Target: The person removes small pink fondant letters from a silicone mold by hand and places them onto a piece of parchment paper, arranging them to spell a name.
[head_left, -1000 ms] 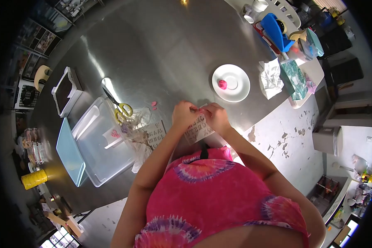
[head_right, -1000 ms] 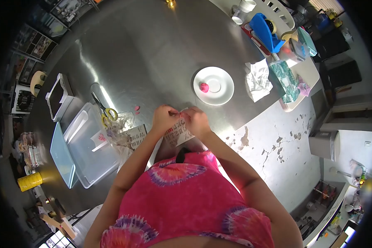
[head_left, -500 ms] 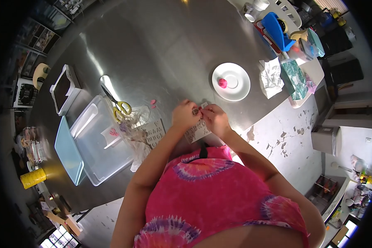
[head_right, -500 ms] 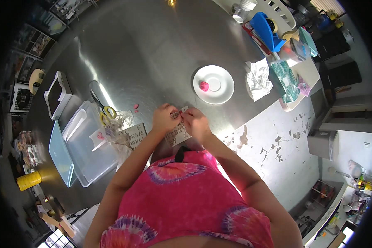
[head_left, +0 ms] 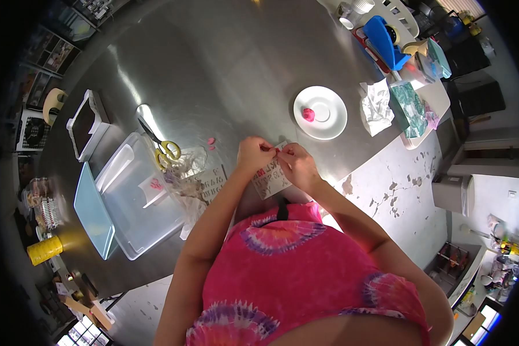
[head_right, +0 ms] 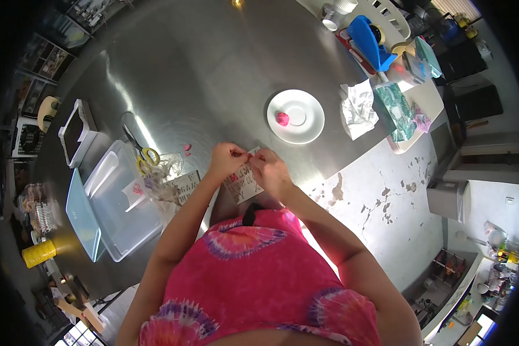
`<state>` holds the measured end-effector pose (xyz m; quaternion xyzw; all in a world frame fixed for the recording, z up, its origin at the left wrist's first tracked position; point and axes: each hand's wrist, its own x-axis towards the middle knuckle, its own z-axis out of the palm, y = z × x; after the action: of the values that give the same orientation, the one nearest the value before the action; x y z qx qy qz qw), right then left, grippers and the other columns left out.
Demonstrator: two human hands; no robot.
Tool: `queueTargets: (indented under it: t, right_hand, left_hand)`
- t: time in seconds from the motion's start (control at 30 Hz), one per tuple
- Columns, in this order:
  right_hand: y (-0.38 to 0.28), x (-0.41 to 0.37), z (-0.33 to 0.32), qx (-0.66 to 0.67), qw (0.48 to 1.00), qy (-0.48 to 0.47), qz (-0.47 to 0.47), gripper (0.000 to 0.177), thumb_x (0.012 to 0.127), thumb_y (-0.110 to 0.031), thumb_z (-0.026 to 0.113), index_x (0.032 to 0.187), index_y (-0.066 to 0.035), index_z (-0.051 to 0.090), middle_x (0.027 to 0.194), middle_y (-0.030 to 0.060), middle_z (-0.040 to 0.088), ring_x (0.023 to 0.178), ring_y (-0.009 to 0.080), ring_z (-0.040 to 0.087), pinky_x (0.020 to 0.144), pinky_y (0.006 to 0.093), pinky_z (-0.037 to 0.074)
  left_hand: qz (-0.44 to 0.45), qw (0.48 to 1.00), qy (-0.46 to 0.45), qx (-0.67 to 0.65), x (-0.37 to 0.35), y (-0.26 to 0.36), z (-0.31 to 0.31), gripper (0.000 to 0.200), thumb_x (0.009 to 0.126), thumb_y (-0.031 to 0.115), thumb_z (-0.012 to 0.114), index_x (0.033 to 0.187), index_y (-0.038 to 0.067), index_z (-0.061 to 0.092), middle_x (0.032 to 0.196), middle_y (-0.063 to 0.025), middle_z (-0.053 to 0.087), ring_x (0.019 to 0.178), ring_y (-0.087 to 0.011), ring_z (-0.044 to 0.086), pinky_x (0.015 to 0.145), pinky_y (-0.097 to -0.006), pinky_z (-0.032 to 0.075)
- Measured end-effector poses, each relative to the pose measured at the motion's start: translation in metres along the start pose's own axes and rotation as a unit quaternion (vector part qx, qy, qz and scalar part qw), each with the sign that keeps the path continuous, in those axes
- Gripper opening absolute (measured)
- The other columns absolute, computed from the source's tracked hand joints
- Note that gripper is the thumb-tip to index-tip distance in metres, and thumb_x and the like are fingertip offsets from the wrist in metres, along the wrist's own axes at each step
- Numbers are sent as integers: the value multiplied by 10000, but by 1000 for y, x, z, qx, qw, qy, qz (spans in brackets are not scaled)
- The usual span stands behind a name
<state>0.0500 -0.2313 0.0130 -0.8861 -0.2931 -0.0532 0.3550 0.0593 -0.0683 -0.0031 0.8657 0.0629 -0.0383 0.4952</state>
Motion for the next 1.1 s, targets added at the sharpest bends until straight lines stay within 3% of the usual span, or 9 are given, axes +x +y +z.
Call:
queueTargets:
  t: [0.17,0.23,0.37,0.43,0.6,0.73,0.93,1.03,1.1]
  right_hand:
    - [10,8,-7,23,999,-38,-23,75,724,-61,610,782,-54,657,820,94,585,726,263,589,631,352,496]
    - [14,16,-7,102,986,-57,115,94,738,-80,635,810,-26,663,754,103,621,645,220,609,596,308,495]
    - [13,33,-9,130,962,-58,235,143,718,-113,640,840,-50,677,697,116,639,624,233,627,608,321,501]
    - [10,40,-12,133,938,-112,299,150,712,-149,660,811,-37,669,694,127,644,644,217,642,618,305,502]
    - [14,42,-11,98,958,-144,227,119,701,-140,639,767,-44,658,705,146,638,665,277,635,628,350,501]
    - [19,47,-3,38,970,-174,168,119,679,-140,630,753,-49,648,706,157,633,680,334,619,640,393,493]
    - [21,50,-3,113,952,-114,262,130,665,-154,646,695,-29,631,670,164,616,659,333,615,622,394,489]
    - [12,50,-11,120,942,-132,283,110,667,-128,640,686,-21,626,680,167,614,678,323,617,623,382,490]
    - [15,45,-7,98,962,-126,221,95,669,-113,633,685,-20,624,686,166,613,679,324,615,620,382,489]
  left_hand:
    - [3,999,-33,10,4,6,-5,175,623,168,694,727,28,690,670,-121,651,606,-203,647,618,-285,515]
    - [-7,999,-49,8,4,2,-6,179,619,165,696,736,30,692,675,-118,654,605,-196,647,620,-281,515]
    - [-1,998,-52,-17,5,-3,-3,186,623,168,707,749,32,694,690,-114,659,612,-187,649,622,-273,514]
    - [-5,998,-54,-13,3,-2,-6,183,627,164,707,752,31,694,694,-115,660,613,-190,649,622,-273,515]
    - [45,997,-63,-5,2,-1,-12,155,659,138,681,771,31,695,724,-126,661,622,-201,649,627,-286,515]
    - [3,998,-69,-13,4,-7,-9,143,669,136,674,772,39,697,727,-131,660,619,-212,648,623,-293,513]
    - [1,998,-61,-10,5,-6,-4,138,658,147,672,750,48,698,704,-122,658,624,-214,650,631,-300,513]
    - [14,999,-43,-15,7,-8,-4,146,651,157,676,745,48,699,693,-117,658,625,-213,652,632,-293,515]
    - [12,998,-59,-17,8,-10,-5,151,647,159,680,745,46,700,698,-116,659,627,-213,653,634,-286,515]
